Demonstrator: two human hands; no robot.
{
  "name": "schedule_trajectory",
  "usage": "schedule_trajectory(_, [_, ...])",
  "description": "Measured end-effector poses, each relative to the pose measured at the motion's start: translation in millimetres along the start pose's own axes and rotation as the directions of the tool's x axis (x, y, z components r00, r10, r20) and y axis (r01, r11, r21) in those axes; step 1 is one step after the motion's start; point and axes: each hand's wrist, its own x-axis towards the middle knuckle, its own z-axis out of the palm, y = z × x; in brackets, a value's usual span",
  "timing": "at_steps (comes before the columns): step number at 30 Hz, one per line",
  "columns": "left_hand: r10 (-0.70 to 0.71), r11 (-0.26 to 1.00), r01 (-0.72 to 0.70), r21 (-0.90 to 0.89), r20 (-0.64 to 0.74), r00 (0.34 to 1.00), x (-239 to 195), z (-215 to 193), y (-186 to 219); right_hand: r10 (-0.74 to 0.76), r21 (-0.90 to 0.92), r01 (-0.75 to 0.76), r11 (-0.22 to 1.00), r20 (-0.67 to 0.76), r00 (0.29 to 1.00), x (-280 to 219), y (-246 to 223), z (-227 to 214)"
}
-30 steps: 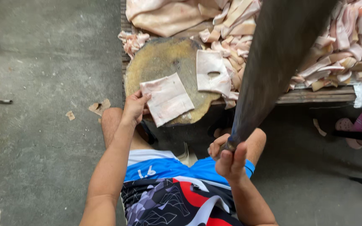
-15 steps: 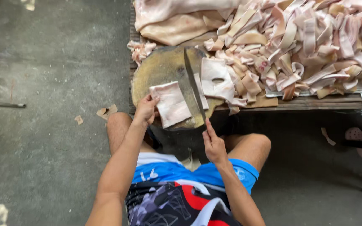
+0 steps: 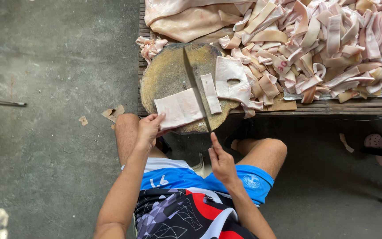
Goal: The person cuts large sheets of pork skin into strips using a large knife on a round wooden cutting board. They repeatedly pick up sheets, slice them into uniform strips, and move the cut pieces to a pile on a nearby table.
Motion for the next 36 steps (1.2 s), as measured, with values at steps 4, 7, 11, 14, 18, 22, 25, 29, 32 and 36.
schedule_trajectory(4, [0.085,0.996,-0.083,-0.042,0.054,0.995,13,-4,-18,-0.126,-0.188,0.126,0.974,0.007,0.992,1,-2,24])
schedule_trajectory(7, [0.099,0.994,-0.094,-0.054,0.084,0.992,13,-5,-21,-0.01,-0.096,0.015,0.995,0.051,0.999,10,-12,20])
schedule_trajectory(11, [0.053,0.999,-0.053,0.005,0.077,0.996,7,-8,-17,0.01,0.324,-0.043,0.945,0.104,0.995,4,-43,-26])
schedule_trajectory(14, [0.092,0.995,-0.088,-0.038,0.123,0.988,6,-10,-18,-0.333,0.461,0.333,0.822,-0.085,0.939,-23,-66,-51])
schedule_trajectory(18, [0.077,0.996,-0.073,-0.048,0.102,0.992,4,-7,-15,-0.533,0.253,0.577,0.777,-0.224,0.816,-7,-34,-23])
schedule_trajectory(22, [0.075,0.995,-0.069,-0.066,0.092,0.993,11,-6,-23,0.006,0.018,-0.007,1.0,0.04,0.999,2,20,35])
schedule_trajectory(25, [0.149,0.987,-0.14,-0.081,0.114,0.982,28,-4,-20,0.314,0.552,-0.41,0.726,0.264,0.912,2,24,28])
schedule_trajectory(29, [0.158,0.983,-0.138,-0.121,0.176,0.972,39,11,-32,0.353,0.33,-0.372,0.868,0.117,0.928,35,-8,-2])
schedule_trajectory(32, [0.117,0.992,-0.109,-0.056,0.17,0.978,36,14,-31,0.097,0.38,-0.088,0.921,-0.004,0.995,14,-44,-30])
schedule_trajectory(36, [0.142,0.99,-0.143,0.018,0.068,0.988,22,5,-28,-0.433,0.272,0.472,0.838,-0.194,0.88,-13,-47,-46])
